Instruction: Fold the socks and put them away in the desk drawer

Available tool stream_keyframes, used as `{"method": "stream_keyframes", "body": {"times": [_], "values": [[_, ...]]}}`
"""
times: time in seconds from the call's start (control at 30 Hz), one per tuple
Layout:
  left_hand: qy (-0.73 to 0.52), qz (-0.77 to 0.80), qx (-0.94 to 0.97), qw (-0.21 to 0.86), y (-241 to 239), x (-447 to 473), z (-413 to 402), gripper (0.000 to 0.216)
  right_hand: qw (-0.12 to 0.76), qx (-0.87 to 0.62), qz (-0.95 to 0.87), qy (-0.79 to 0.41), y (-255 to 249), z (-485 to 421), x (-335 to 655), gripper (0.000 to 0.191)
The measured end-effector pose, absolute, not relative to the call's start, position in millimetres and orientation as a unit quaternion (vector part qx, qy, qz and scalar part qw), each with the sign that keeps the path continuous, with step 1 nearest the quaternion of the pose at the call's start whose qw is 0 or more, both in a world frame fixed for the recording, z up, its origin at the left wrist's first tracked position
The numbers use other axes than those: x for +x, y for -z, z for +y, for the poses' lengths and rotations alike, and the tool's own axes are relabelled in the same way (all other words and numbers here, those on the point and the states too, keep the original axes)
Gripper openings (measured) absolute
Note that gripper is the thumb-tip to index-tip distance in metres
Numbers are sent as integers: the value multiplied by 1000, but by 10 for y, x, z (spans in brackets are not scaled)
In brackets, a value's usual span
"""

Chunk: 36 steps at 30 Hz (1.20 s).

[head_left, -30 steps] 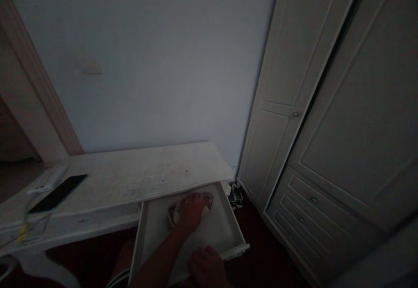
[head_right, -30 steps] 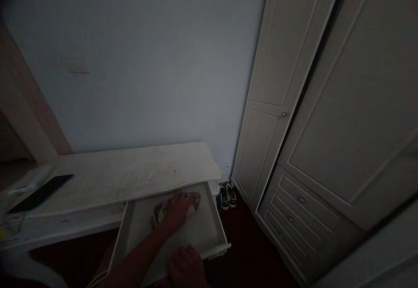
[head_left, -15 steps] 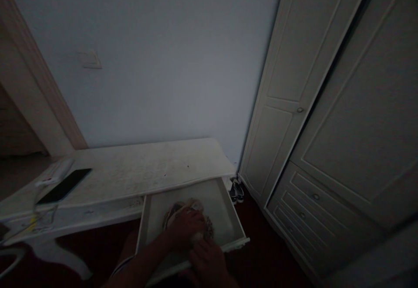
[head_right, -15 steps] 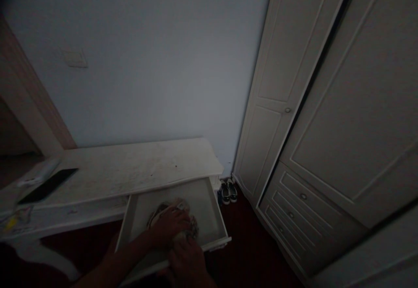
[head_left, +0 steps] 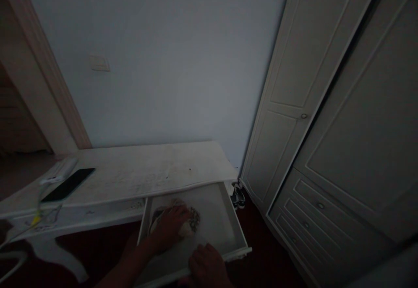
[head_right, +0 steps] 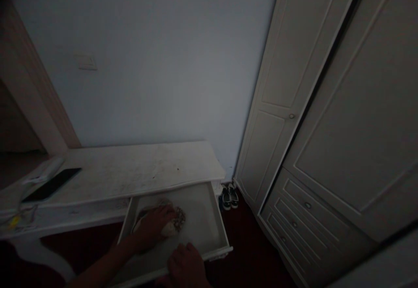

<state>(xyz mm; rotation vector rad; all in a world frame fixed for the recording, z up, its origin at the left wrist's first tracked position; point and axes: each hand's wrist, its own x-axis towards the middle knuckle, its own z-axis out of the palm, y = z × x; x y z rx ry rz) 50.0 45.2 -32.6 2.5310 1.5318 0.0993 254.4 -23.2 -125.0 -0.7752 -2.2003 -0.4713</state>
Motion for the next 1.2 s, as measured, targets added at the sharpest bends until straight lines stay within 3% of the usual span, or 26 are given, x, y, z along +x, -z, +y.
{"method": "stream_keyframes", "body": {"times": [0.23, 0.43, 0.67, 0.8, 0.9, 1.03, 1.2], "values": [[-8, 574, 817, 49, 383, 440, 559, 78, 399, -302, -838, 218, 1279, -205, 2465, 64], [-20, 610, 792, 9, 406, 485, 565, 70, 403, -329, -827, 215, 1279, -263, 2427, 64], [-24, 520, 853, 39, 418, 1001, 510, 64, 390, -357, -832, 169, 1208, -365, 2462, 60], [-12, 416, 906, 72, 527, 1401, 503, 33, 427, -323, -824, 186, 1274, -284, 2451, 59], [0, 349, 933, 88, 562, 1448, 511, 25, 439, -323, -811, 211, 1322, -236, 2443, 60], [2, 303, 948, 95, 506, 1165, 481, 27, 419, -328, -817, 221, 1344, -248, 2453, 63], [60, 321, 937, 122, 416, 716, 452, 52, 404, -330, -827, 211, 1279, -294, 2481, 65]]}}
